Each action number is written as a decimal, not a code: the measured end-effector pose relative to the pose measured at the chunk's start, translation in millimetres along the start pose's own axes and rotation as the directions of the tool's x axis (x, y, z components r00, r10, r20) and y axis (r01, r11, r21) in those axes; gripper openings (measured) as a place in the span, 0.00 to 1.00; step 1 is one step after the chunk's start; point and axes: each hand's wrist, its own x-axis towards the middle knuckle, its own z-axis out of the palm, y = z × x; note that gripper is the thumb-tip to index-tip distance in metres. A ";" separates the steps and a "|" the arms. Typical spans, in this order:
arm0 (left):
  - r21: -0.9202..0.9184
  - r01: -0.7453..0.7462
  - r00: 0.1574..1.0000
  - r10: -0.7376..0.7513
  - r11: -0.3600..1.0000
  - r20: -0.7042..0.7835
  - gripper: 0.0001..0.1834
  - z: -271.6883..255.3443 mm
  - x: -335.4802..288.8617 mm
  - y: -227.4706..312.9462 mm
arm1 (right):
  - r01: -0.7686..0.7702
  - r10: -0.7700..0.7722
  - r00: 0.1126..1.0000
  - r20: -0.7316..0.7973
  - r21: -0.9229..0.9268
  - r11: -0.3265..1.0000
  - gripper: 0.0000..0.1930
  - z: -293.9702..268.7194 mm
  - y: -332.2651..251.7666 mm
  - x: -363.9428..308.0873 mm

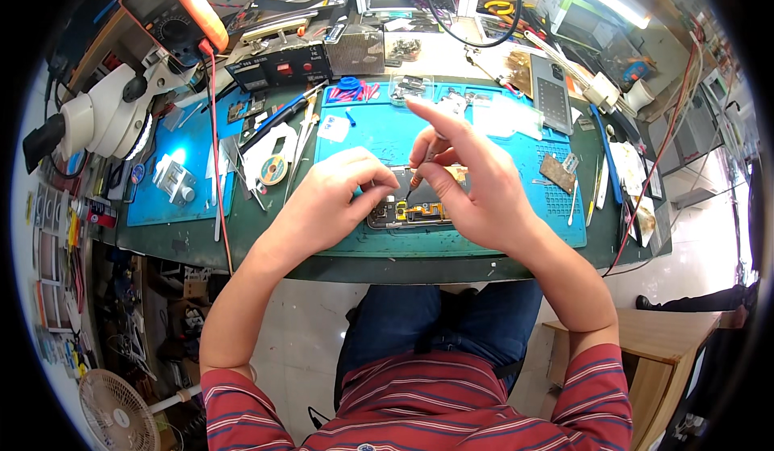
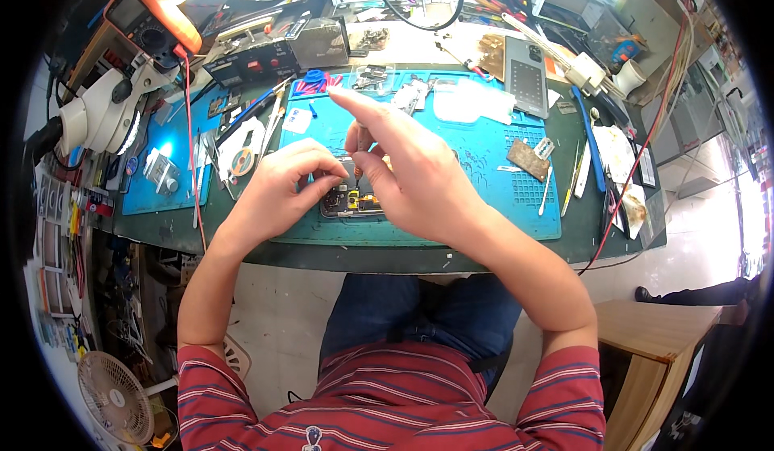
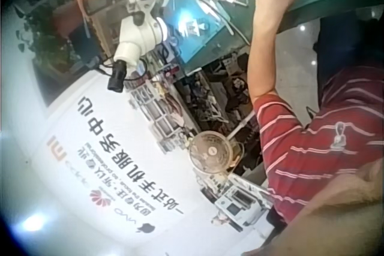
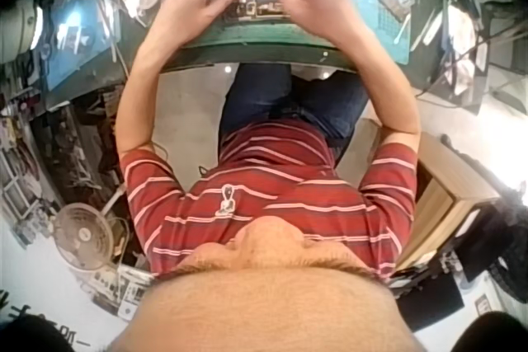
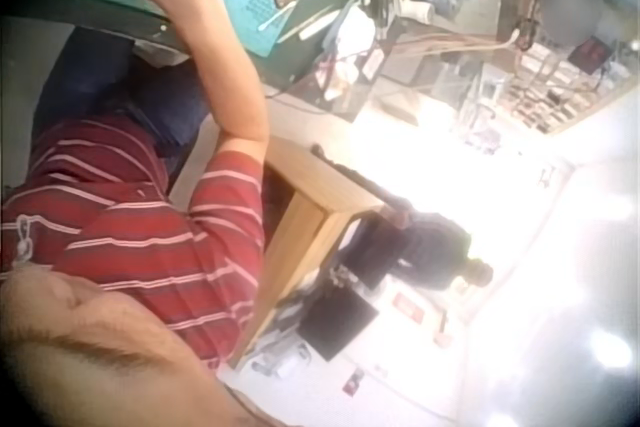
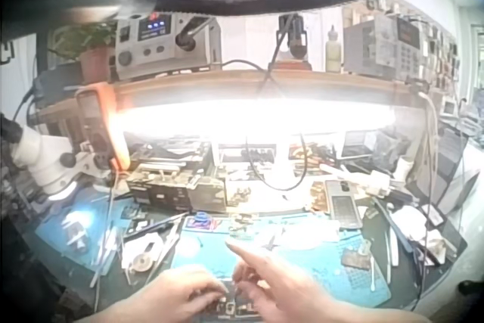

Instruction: The person works on a disassembled smartphone at a cluttered electronics repair bench. They use tweezers to handle small internal components, repeatedly open and close the device, and inspect the motherboard and connectors.

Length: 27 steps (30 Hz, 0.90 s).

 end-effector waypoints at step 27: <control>0.079 0.032 0.992 -0.042 0.996 0.120 0.10 -3.4 12.5 3.5 | 0.296 -0.252 0.954 0.165 -0.358 0.886 0.29 -6.2 -2.4 14.0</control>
